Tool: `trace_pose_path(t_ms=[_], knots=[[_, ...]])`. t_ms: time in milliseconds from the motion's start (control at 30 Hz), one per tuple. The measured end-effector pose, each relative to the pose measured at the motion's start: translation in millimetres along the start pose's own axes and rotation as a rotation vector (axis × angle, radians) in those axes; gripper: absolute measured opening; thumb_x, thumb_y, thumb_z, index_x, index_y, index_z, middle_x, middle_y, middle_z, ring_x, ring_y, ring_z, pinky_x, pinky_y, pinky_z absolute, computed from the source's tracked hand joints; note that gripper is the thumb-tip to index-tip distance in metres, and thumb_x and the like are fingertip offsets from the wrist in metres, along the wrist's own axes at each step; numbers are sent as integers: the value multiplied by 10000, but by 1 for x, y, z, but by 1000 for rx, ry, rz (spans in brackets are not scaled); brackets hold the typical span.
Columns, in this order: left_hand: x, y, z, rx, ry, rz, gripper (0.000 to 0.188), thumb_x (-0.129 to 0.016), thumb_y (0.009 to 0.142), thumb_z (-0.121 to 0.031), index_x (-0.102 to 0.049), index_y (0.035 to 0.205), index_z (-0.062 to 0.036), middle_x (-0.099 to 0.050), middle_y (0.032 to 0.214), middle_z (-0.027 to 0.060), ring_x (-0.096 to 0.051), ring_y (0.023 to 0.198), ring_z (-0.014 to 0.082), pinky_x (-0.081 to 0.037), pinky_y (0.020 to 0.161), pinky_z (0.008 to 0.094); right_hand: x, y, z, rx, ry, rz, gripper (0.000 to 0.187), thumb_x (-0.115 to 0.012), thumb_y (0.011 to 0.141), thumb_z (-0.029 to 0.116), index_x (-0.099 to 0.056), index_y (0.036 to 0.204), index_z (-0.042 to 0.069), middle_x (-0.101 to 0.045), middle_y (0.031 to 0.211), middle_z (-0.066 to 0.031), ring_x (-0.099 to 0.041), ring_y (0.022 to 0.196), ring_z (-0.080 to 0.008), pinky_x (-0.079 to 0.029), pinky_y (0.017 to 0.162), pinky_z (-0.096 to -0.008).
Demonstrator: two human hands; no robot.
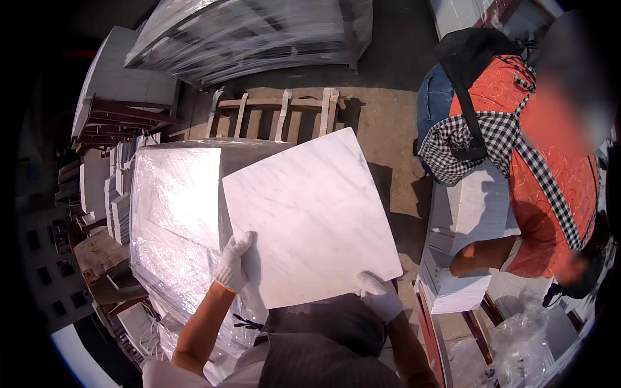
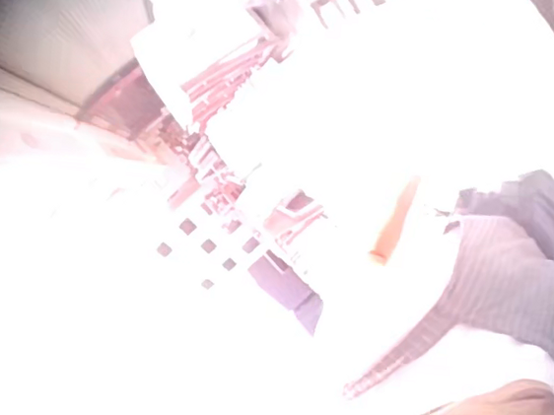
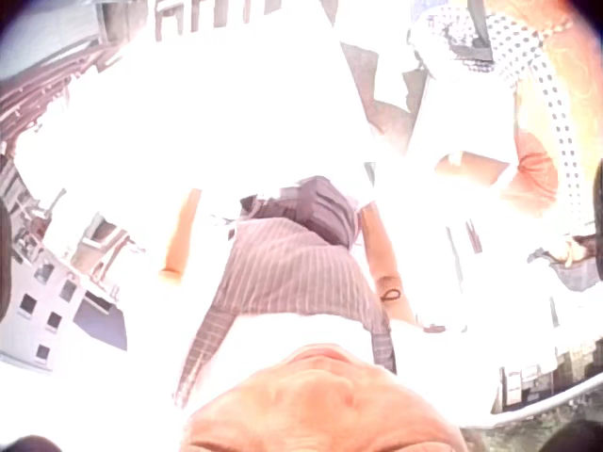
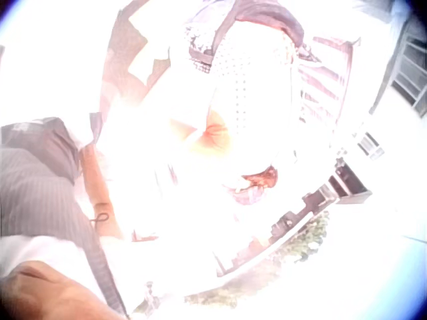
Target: The person picks up individual white rectangular tiles from a stack and places them onto a metal rack. They repeat this action continuously, building a new stack on the rack while wearing white gloves.
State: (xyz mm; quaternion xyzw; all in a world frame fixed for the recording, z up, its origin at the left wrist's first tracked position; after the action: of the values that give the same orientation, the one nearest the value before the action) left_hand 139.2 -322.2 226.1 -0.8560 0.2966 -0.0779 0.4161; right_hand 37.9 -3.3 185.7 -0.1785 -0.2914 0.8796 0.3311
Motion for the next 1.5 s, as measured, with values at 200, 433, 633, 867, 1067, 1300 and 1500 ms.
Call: trace_pose_path(t_ms=[200, 433, 633, 867, 1067, 1300, 1500], knots=[[143, 11, -57, -281, 21, -430, 715, -489, 959, -542, -403, 1425, -7, -463, 1404, 112, -467, 1255, 233, -383, 1056, 356, -140, 134, 87, -58, 403, 359, 319, -698, 872, 258, -687, 1056, -3, -694, 997, -39, -635, 895, -98, -524, 775, -257], [309, 72, -8, -247, 42, -524, 656, -428, 983, -518, -410, 1412, -21, -468, 1399, 153, -484, 1232, 293, -398, 1039, 391, -279, 230, 89, -260, 451, 626, 459, -645, 882, 260, -584, 1244, -17, -658, 1141, -105, -644, 998, -170, -547, 804, -331], [293, 112, -38, -228, 443, -630, 598, -447, 984, -468, -443, 1374, -15, -500, 1356, 153, -507, 1194, 290, -412, 1016, 388, -348, 250, 55, -385, 332, 744, 531, -574, 892, 328, -526, 1305, -2, -580, 1251, -167, -602, 1087, -246, -519, 831, -410], [253, 129, -98, -307, 1024, -723, 530, -469, 984, -410, -481, 1330, -9, -538, 1306, 154, -534, 1151, 286, -429, 988, 384, -346, 255, 25, -446, -41, 867, 615, -491, 903, 406, -459, 1377, 15, -489, 1378, -239, -554, 1190, -333, -486, 862, -502], [155, 89, -152, -745, 1436, -796, 472, -489, 984, -360, -513, 1292, -3, -570, 1262, 154, -557, 1114, 283, -443, 965, 381, -155, 182, 11, -90, 50, 495, 349, -573, 877, 361, -642, 865, 19, -641, 720, -101, -597, 598, -222, -456, 547, -371], [-95, 64, -11, -759, 1571, 205, 406, -511, 984, -303, -551, 1248, 3, -608, 1212, 154, -583, 1071, 279, -459, 938, 378, 96, -4, -193, -196, 463, -603, 365, -555, 930, 300, -648, 1140, 15, -677, 905, -94, -643, 831, -184, -504, 756, -309], [-314, -15, 271, -650, 1672, 1094, 412, -626, 914, -203, -532, 1298, -88, -658, 980, 138, -657, 876, 249, -516, 796, 362, 234, -141, -389, -176, 648, -1655, 447, -612, 919, 267, -576, 1271, -5, -661, 1119, -127, -609, 1021, -176, -478, 877, -295]])
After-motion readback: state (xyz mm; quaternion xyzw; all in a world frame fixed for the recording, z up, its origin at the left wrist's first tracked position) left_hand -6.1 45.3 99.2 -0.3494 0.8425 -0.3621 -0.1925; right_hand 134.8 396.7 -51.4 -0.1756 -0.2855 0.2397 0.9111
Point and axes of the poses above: each hand's wrist, its own y-axis towards the middle knuckle, its own x-axis out of the back of the hand, z = x × y, the point moved 7 cm from there along y, towards the middle knuckle
